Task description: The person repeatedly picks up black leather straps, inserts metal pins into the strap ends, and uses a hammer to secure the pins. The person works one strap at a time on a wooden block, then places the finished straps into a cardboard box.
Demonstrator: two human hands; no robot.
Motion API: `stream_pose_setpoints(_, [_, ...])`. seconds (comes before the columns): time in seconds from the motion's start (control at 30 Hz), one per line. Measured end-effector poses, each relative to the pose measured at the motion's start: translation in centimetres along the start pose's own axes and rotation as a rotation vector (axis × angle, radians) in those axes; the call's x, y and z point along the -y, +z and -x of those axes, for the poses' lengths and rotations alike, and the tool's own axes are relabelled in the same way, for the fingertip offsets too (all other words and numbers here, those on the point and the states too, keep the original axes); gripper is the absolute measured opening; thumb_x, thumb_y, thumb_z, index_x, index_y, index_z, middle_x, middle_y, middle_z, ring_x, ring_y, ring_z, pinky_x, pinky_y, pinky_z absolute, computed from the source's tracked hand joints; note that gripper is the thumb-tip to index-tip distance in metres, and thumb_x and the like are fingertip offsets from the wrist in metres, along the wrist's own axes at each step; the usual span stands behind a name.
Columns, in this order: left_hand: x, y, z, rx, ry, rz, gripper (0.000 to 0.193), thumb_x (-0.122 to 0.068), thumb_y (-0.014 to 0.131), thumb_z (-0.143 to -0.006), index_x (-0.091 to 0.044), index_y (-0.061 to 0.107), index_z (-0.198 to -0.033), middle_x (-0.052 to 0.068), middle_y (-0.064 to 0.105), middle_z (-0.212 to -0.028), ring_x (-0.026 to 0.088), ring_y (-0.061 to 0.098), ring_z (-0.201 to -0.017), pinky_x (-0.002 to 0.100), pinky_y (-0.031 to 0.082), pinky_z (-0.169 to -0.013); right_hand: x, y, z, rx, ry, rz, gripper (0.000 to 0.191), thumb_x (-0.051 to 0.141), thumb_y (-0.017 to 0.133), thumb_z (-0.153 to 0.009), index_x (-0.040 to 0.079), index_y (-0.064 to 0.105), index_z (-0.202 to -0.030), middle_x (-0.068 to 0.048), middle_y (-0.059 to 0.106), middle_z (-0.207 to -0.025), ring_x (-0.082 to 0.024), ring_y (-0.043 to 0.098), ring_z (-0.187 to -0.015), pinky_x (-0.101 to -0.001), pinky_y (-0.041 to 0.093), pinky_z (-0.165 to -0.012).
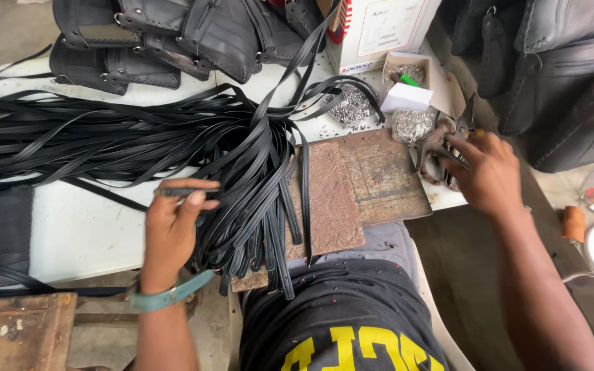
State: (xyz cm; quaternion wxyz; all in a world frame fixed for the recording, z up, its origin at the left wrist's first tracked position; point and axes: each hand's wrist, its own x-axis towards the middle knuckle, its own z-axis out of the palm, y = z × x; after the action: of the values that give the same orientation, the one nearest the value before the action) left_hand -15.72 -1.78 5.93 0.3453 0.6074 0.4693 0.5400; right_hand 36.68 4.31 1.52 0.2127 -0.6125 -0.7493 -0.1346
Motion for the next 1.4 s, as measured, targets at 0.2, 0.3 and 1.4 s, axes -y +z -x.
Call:
stream_pose_setpoints(0.2, [1.8, 0.9, 3.2, 0.194, -0.045, -0.673, 0.023, -0.008, 0.056, -0.099, -0.003, 0.057, -0.121, 0.022, 0.07, -0.116, 0.039, 0.071, -0.099, 0.044, 0.058, -0.081, 12.0, 6.5, -11.5, 0.069, -0.19, -0.254, 0.054, 0.007, 0.072, -0.084, 0.015, 0.069, -0.138, -0.019, 0.056, -0.135, -0.039, 0.054, -0.123, -0.0474, 0.046, -0.102])
stream_pose_setpoints(0.3, [3.2, 2.1, 4.0, 0.015, 0.016, -0.683, 0.022, -0.01, 0.058, -0.099, -0.003, 0.056, -0.119, 0.024, 0.071, -0.11, 0.044, 0.069, -0.097, 0.047, 0.057, -0.074, 15.4, 8.2, -15.7, 0.216, -0.232, 0.084, 0.053, 0.007, 0.056, -0.088, 0.028, 0.066, -0.135, -0.016, 0.048, -0.147, -0.037, 0.043, -0.135, -0.0524, 0.035, -0.112])
stream_pose_setpoints(1.4, [-2.4, 17.2, 2.6, 0.195, 0.259, -0.515, 0.03, -0.022, 0.077, -0.091, -0.005, 0.067, -0.113, 0.017, 0.073, -0.079, 0.036, 0.073, -0.069, 0.044, 0.056, -0.055, 17.9, 1.8, -0.2, 0.751, 0.849, -2.311, 0.059, -0.007, 0.038, -0.093, -0.006, 0.045, -0.151, -0.027, 0.059, -0.144, -0.037, 0.063, -0.128, -0.0363, 0.055, -0.098])
